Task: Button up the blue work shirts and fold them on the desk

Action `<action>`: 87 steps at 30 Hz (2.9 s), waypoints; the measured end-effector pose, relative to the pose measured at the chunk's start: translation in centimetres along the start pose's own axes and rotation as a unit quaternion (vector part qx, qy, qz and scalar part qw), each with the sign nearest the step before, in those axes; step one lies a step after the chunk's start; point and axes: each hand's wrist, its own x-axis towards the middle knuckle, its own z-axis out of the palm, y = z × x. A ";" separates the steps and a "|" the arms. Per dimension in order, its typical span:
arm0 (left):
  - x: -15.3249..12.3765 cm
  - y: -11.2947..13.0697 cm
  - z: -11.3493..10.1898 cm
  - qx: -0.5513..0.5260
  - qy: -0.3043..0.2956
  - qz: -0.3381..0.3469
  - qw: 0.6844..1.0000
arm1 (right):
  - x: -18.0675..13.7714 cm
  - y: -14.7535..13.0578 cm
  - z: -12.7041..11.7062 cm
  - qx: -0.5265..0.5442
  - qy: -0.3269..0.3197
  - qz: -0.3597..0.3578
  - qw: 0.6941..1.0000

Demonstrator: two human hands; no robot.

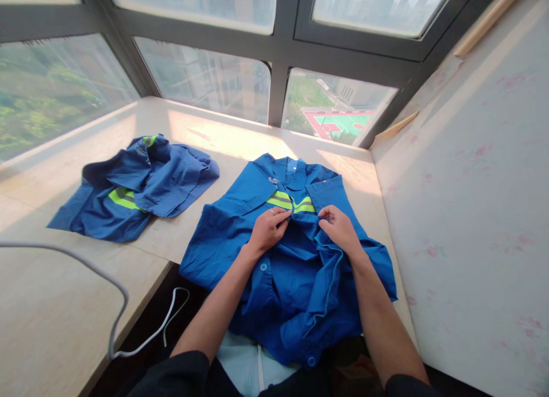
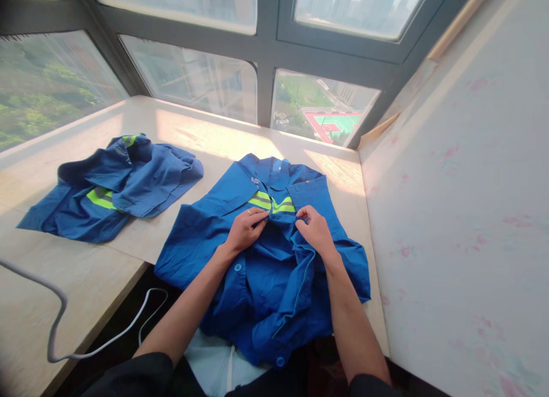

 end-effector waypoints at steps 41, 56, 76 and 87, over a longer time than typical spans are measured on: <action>0.0 0.0 -0.3 -0.272 -0.015 -0.123 0.954 | 0.0 -0.1 4.3 -0.117 0.048 -0.143 0.982; -0.1 -1.4 -1.9 -0.256 0.372 -0.322 0.832 | 0.4 0.3 1.0 0.095 0.186 0.019 0.978; 1.1 1.8 -4.0 0.229 0.105 -0.136 0.958 | 0.6 0.5 0.5 -0.280 0.151 -0.180 0.931; 5.8 1.1 -0.4 0.283 -0.102 -0.062 0.952 | 3.8 -2.6 4.4 -0.300 -0.012 -0.197 0.933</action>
